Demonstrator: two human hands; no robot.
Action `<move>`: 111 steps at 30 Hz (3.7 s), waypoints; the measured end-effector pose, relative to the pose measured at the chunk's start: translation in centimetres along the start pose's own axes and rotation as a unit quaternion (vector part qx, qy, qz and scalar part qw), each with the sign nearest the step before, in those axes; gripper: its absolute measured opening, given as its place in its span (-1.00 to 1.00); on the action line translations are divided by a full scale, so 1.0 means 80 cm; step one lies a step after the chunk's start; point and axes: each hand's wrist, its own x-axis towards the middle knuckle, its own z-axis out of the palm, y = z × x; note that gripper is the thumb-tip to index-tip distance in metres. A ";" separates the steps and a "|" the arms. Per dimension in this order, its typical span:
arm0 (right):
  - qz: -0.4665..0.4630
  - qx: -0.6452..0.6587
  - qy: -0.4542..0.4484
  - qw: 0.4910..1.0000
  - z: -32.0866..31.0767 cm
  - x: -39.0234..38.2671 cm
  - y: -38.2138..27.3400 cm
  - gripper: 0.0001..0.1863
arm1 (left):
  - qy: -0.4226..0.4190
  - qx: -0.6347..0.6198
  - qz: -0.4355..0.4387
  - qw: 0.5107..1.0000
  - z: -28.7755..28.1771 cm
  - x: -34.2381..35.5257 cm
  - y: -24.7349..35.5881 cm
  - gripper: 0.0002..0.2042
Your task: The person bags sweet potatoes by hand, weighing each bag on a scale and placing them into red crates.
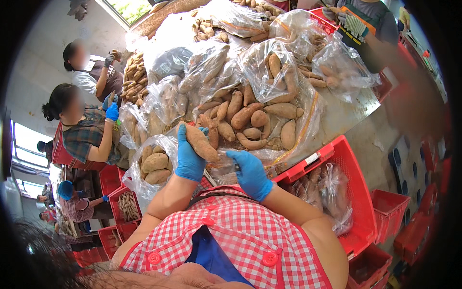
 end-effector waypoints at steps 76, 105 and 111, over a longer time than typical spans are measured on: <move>0.187 0.138 -0.151 0.961 0.267 0.179 0.012 -0.84 | 0.217 0.434 0.395 0.780 -0.340 -0.085 0.291 -0.05; 0.243 0.318 -0.197 0.895 0.229 0.125 -0.036 -0.60 | 0.128 0.222 0.313 0.915 -0.263 -0.128 0.247 -0.87; 0.264 0.286 -0.143 0.910 0.241 0.121 0.003 -0.66 | 0.122 0.230 0.307 0.915 -0.269 -0.123 0.241 -0.88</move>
